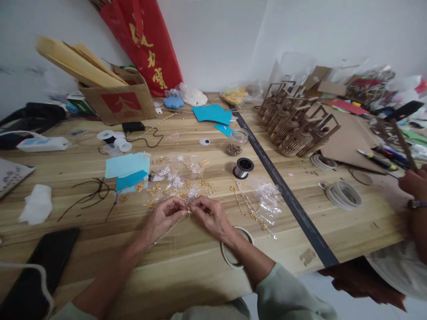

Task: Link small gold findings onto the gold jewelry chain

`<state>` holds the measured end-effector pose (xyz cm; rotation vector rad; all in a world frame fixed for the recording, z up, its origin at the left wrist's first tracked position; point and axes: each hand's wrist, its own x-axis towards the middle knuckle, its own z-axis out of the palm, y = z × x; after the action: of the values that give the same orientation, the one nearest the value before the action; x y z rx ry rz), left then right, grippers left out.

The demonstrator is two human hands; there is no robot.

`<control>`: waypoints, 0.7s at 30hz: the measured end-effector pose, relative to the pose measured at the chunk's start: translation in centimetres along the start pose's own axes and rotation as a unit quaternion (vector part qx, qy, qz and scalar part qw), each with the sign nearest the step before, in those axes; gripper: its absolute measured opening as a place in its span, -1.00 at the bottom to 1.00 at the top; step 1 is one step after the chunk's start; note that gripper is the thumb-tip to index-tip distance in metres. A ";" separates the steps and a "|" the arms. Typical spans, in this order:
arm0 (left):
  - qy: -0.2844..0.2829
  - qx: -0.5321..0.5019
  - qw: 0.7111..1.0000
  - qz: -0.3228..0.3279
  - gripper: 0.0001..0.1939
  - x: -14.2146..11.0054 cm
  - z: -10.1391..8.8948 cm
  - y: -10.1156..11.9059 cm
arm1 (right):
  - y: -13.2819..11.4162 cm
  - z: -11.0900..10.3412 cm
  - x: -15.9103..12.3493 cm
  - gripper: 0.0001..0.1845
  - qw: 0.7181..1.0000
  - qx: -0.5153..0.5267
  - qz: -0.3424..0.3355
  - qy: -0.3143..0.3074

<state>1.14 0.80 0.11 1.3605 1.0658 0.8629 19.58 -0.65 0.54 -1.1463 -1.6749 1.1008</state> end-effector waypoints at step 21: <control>0.124 0.509 0.812 0.259 -0.89 -1.2 1.8 -0.3 | -0.2 0.5 -0.3 -0.77 0.998 -0.043 -0.047 -0.004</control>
<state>2.48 -0.91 -0.21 2.5870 1.4806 0.8890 19.17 -1.09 0.54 -1.1060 -1.7779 0.9851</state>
